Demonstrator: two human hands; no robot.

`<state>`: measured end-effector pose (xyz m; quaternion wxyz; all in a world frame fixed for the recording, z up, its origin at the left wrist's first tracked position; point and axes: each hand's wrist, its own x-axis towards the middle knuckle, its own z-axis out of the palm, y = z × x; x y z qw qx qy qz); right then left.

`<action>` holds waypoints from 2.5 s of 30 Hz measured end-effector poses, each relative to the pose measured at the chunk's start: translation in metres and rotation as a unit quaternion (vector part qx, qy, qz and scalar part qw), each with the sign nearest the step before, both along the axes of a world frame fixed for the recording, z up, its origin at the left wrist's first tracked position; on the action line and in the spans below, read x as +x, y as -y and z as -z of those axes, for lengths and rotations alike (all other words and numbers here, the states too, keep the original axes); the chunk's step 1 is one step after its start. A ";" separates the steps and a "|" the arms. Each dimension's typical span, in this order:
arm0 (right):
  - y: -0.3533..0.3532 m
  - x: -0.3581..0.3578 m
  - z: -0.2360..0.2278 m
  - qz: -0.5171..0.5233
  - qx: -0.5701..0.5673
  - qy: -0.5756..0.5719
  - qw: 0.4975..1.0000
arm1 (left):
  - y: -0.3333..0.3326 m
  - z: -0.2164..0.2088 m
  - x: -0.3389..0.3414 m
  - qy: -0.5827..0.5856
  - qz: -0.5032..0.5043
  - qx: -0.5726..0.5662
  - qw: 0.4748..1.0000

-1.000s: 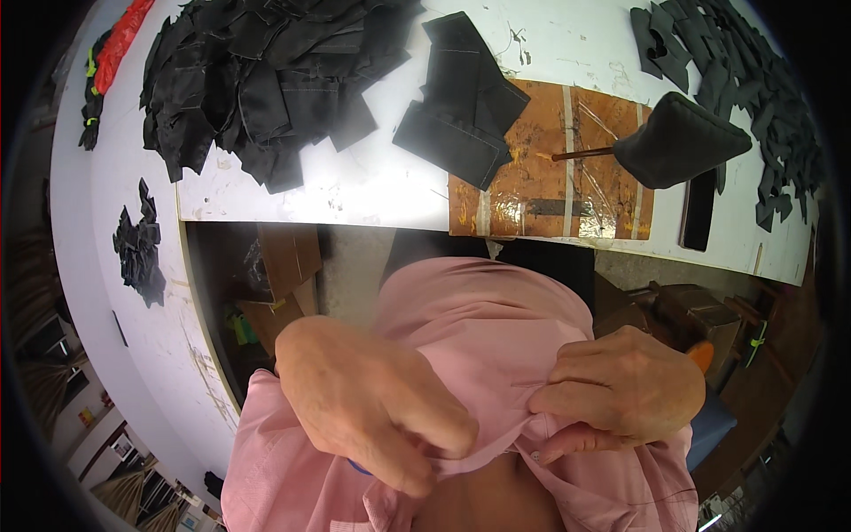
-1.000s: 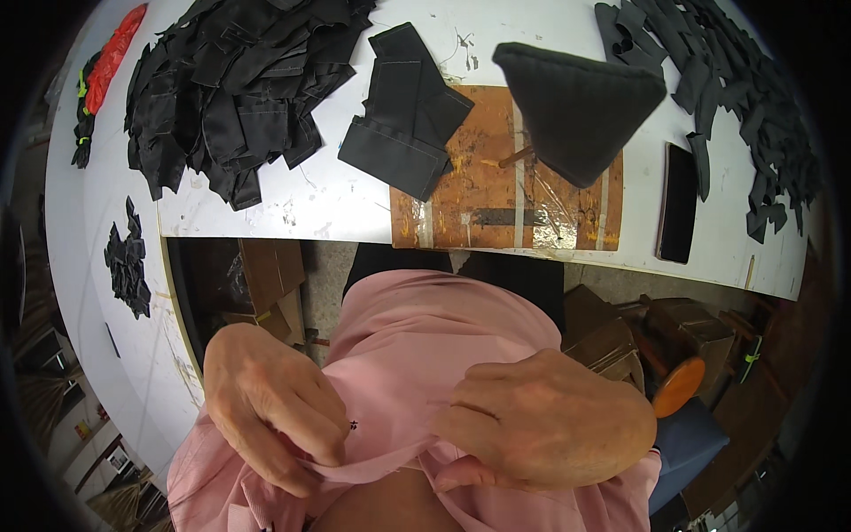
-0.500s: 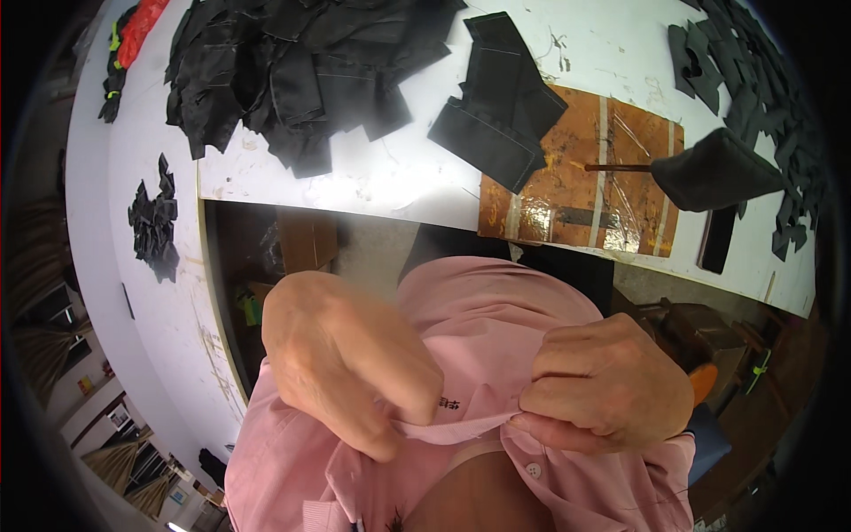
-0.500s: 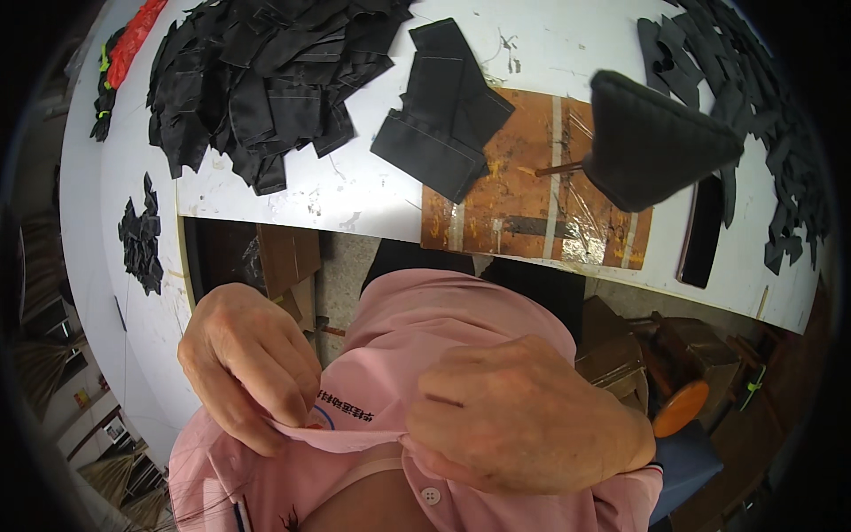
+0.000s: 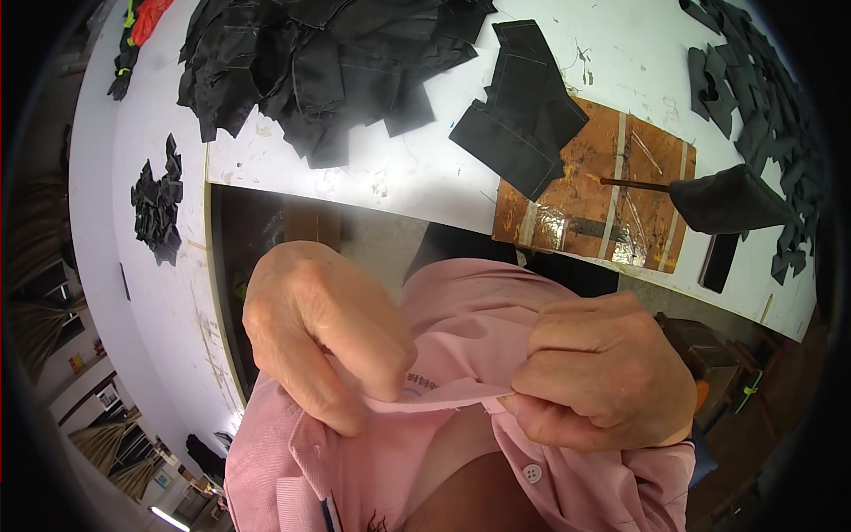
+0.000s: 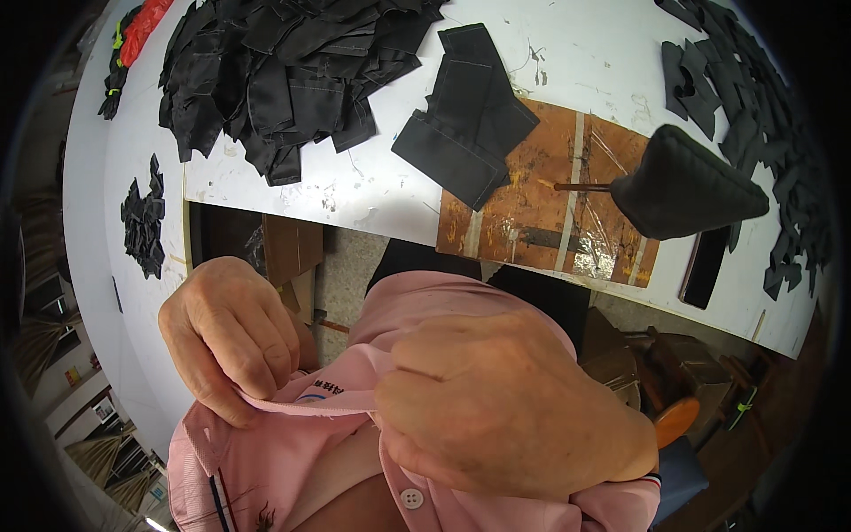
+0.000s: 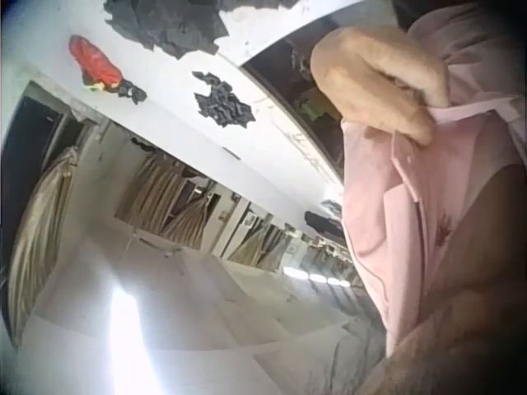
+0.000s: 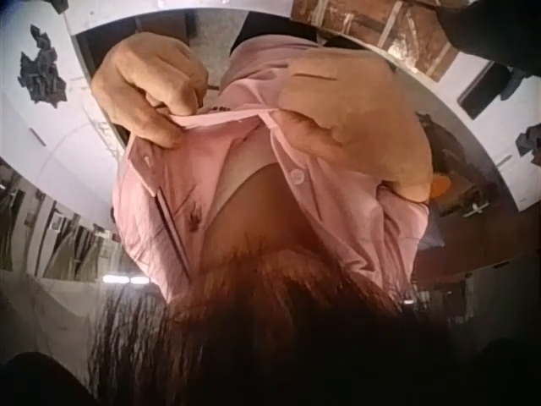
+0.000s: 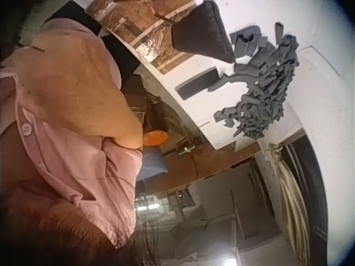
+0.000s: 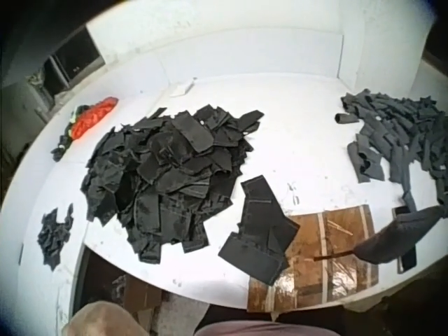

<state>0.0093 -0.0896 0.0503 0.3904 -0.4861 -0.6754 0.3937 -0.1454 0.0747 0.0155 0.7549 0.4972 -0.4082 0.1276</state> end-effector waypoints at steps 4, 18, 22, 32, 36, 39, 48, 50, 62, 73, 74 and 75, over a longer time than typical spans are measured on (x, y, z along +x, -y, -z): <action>0.002 0.001 0.000 0.005 -0.004 -0.008 1.000 | -0.002 -0.003 0.005 -0.010 0.013 0.012 1.000; 0.002 -0.002 -0.016 -0.051 -0.003 0.035 0.998 | -0.021 -0.004 0.006 0.078 0.145 0.101 0.981; -0.018 0.008 -0.021 -0.081 0.143 -0.171 0.971 | -0.018 0.011 0.002 0.149 0.251 0.110 0.950; -0.056 0.029 -0.057 0.347 0.162 0.071 0.921 | -0.037 0.020 0.013 0.095 0.185 0.083 0.975; -0.021 0.037 -0.045 -0.014 -0.068 -0.061 0.996 | -0.035 0.005 0.003 0.080 0.094 0.103 0.987; -0.031 0.032 -0.032 -0.159 -0.093 -0.203 0.962 | -0.032 0.012 -0.014 0.070 0.036 0.095 0.992; -0.039 -0.034 -0.018 -0.384 -0.107 -0.441 0.804 | -0.031 0.013 -0.016 0.082 0.036 0.091 0.992; -0.055 -0.032 -0.028 -0.458 -0.137 -0.340 0.810 | -0.031 0.009 -0.020 0.075 0.036 0.096 0.992; -0.044 -0.011 -0.025 0.075 -0.129 0.014 0.989 | -0.022 -0.015 -0.029 0.085 -0.061 0.073 0.992; -0.035 -0.009 -0.003 0.004 -0.113 0.128 0.985 | -0.016 -0.042 -0.042 0.115 -0.064 0.086 0.988; -0.037 -0.009 0.003 -0.020 -0.153 0.122 0.980 | -0.013 -0.048 -0.050 0.116 -0.064 0.118 0.984; -0.037 -0.008 0.012 -0.025 -0.200 0.120 0.972 | -0.016 -0.044 -0.050 0.126 -0.046 0.142 0.981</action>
